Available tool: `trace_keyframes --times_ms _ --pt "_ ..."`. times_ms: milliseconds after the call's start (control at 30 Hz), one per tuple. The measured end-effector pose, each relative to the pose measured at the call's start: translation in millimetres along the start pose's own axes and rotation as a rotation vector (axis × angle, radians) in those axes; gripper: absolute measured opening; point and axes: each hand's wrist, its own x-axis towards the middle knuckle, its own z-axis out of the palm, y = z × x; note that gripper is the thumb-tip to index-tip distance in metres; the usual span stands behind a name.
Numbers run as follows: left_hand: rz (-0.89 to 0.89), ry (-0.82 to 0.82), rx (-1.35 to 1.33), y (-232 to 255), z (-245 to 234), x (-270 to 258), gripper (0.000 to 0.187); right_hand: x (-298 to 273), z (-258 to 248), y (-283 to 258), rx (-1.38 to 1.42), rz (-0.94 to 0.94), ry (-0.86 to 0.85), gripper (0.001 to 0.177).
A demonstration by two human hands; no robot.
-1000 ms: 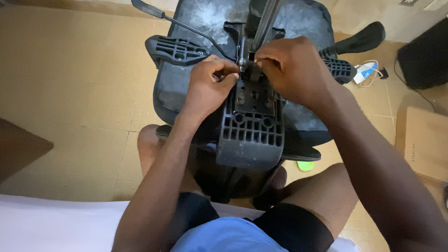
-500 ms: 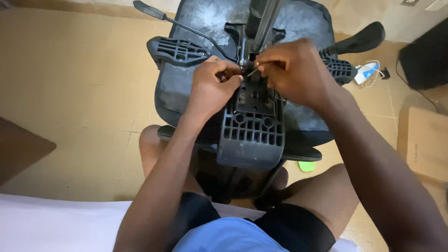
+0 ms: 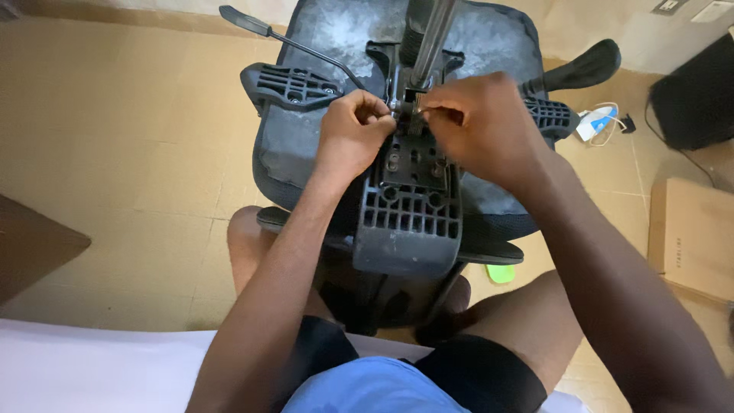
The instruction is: The person uses an Allen key to tighten bolts on the underside of an office chair base, then flips the chair upright and attaches the seat back to the base. The person continues to tighten fasteners on the seat-back attachment.
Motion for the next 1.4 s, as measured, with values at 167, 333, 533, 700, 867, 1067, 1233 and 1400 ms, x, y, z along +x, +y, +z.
trace_keyframes --times_ms 167,333,533,700,867,1067,1233,1400 --pt "0.048 0.013 -0.027 2.2 -0.1 -2.7 0.011 1.1 7.4 -0.2 -0.056 -0.072 -0.003 0.009" --pt "0.152 0.05 0.027 3.6 -1.2 -8.5 0.009 -11.5 15.7 0.1 0.123 0.17 0.054 0.011" --pt "0.271 0.133 -0.013 3.4 -3.8 -20.5 0.009 -28.7 31.2 -1.1 0.195 0.279 0.248 0.015" --pt "0.27 0.088 -0.057 3.3 -5.1 -21.7 0.011 -29.7 35.1 3.0 0.104 0.144 0.249 0.016" --pt "0.106 0.072 -0.057 2.5 -0.7 -22.6 0.012 -29.6 37.2 0.6 0.162 0.159 0.3 0.016" --pt "0.078 0.093 -0.103 5.5 3.5 -24.5 0.013 -31.9 35.5 -0.7 0.182 0.165 0.328 0.016" --pt "-0.159 0.029 -0.382 9.5 3.5 -25.9 0.009 -34.6 35.9 -0.7 0.209 0.172 0.387 0.015" --pt "-0.163 0.061 -0.381 8.7 7.5 -23.0 0.008 -36.5 39.5 -1.9 0.254 0.238 0.39 0.015"
